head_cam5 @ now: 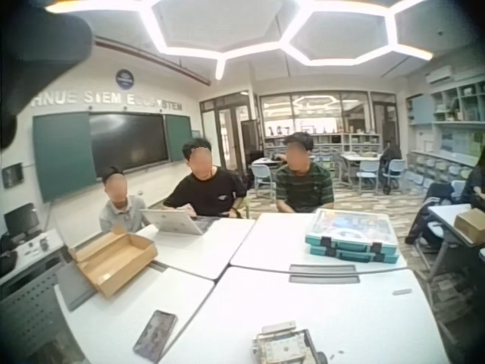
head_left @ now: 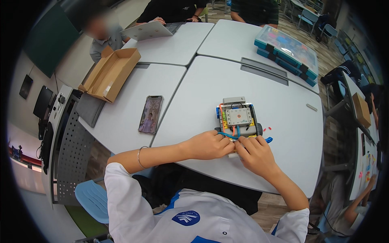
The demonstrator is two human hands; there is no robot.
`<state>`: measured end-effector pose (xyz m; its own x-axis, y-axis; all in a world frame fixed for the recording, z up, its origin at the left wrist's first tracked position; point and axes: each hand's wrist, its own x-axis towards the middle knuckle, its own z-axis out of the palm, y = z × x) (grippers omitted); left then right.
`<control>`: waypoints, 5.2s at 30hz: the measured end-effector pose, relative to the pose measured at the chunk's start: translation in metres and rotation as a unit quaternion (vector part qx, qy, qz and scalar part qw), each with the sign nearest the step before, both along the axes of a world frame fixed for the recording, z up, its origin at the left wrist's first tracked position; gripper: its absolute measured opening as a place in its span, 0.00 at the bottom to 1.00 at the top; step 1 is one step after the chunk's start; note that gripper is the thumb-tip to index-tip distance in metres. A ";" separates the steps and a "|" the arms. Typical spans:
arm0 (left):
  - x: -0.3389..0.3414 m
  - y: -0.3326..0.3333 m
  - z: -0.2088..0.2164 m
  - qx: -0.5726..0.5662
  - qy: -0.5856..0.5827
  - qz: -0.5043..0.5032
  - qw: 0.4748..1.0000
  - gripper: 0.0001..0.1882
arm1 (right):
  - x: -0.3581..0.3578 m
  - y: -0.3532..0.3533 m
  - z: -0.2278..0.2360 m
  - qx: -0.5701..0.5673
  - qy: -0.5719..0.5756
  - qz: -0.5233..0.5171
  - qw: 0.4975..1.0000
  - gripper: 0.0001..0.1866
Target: The person assembles a small wheeled robot on a table using a LEGO-like kit. They use pliers to remove and reattach yellow and red plastic pieces, then install wheels and a grey plate onto the chassis.
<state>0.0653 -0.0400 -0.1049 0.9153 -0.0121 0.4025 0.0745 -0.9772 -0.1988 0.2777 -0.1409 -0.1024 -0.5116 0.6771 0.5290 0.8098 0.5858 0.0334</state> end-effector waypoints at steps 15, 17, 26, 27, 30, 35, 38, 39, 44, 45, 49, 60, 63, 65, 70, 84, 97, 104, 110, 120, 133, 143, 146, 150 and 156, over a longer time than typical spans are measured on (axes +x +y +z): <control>0.007 0.021 0.006 -0.004 0.016 -0.116 0.993 0.15 | 0.007 0.012 0.009 -0.020 -0.059 0.078 0.995 0.09; 0.008 0.023 0.006 0.002 0.013 -0.131 0.991 0.14 | 0.007 0.012 0.010 -0.032 -0.060 0.084 0.994 0.09; 0.008 0.024 0.005 0.023 0.023 -0.140 0.990 0.15 | 0.007 0.013 0.013 -0.045 -0.052 0.089 0.994 0.09; 0.007 0.023 0.005 0.017 0.018 -0.127 0.992 0.15 | 0.007 0.012 0.011 -0.045 -0.048 0.084 0.994 0.10; 0.005 0.019 0.005 0.000 0.003 -0.095 0.995 0.15 | 0.001 0.011 0.002 -0.036 0.009 0.056 0.998 0.11; 0.002 0.016 0.003 0.012 -0.006 -0.062 0.998 0.13 | -0.002 0.012 -0.005 -0.026 0.028 0.047 0.998 0.14; 0.003 0.017 0.002 0.015 -0.004 -0.095 0.995 0.13 | -0.002 0.015 -0.005 0.003 0.013 0.055 0.998 0.14; 0.007 0.017 0.002 0.001 0.009 -0.100 0.995 0.13 | 0.000 0.011 -0.004 0.003 0.002 0.050 0.999 0.14; 0.006 0.019 0.003 -0.046 0.047 -0.095 0.993 0.15 | 0.001 0.012 -0.008 0.003 0.007 0.049 0.999 0.12; 0.005 0.019 0.005 -0.051 0.056 -0.090 0.993 0.15 | 0.000 0.012 -0.010 0.001 0.006 0.049 0.999 0.12; 0.009 0.019 -0.002 -0.060 0.045 -0.095 0.993 0.14 | -0.001 0.006 -0.012 -0.027 0.029 0.034 0.999 0.17; -0.008 -0.033 0.006 -0.538 -0.038 0.151 0.829 0.13 | -0.003 -0.018 -0.007 -0.112 0.194 -0.042 0.974 0.22; -0.007 -0.050 -0.002 -0.865 -0.075 0.129 0.478 0.21 | -0.012 -0.032 -0.006 -0.153 0.303 -0.102 0.935 0.19; -0.003 -0.053 -0.008 -0.948 -0.092 0.087 0.293 0.23 | -0.022 -0.037 -0.004 -0.206 0.395 -0.146 0.883 0.15; 0.013 -0.059 -0.029 -0.964 -0.159 0.041 0.208 0.20 | -0.042 -0.035 0.003 -0.243 0.527 -0.193 0.791 0.07; -0.027 -0.009 -0.033 -0.991 -0.071 -0.086 0.078 0.16 | -0.053 -0.062 -0.002 -0.459 0.715 -0.045 0.525 0.20; -0.041 -0.004 -0.032 -0.992 -0.094 -0.038 0.072 0.20 | -0.062 -0.062 -0.028 -0.583 0.768 0.077 0.254 0.27; -0.044 -0.013 -0.022 -0.946 -0.142 0.102 0.273 0.25 | -0.064 -0.062 -0.039 -0.554 0.699 0.052 0.449 0.25; -0.033 -0.032 -0.002 -0.812 -0.178 0.249 0.498 0.23 | -0.060 -0.060 -0.033 -0.514 0.678 0.031 0.524 0.26; -0.032 -0.037 -0.009 -0.537 -0.189 0.161 0.806 0.16 | -0.064 -0.039 -0.015 -0.267 0.586 -0.108 0.757 0.20; 0.013 -0.061 -0.015 -0.303 -0.174 0.096 0.932 0.12 | -0.007 -0.036 -0.003 -0.209 0.373 -0.032 0.904 0.23; 0.015 -0.025 -0.008 -0.054 -0.137 -0.052 0.988 0.06 | 0.019 -0.014 0.019 -0.081 -0.029 0.083 0.993 0.08; 0.014 -0.021 -0.006 -0.022 -0.116 -0.066 0.991 0.06 | 0.023 -0.007 0.012 -0.070 -0.038 0.120 0.990 0.08; 0.012 -0.012 -0.007 -0.011 -0.110 -0.110 0.988 0.08 | 0.024 0.003 -0.001 -0.034 -0.031 0.171 0.984 0.09; 0.014 -0.003 -0.004 -0.011 -0.096 -0.160 0.982 0.08 | 0.023 0.008 0.000 0.001 -0.019 0.191 0.981 0.09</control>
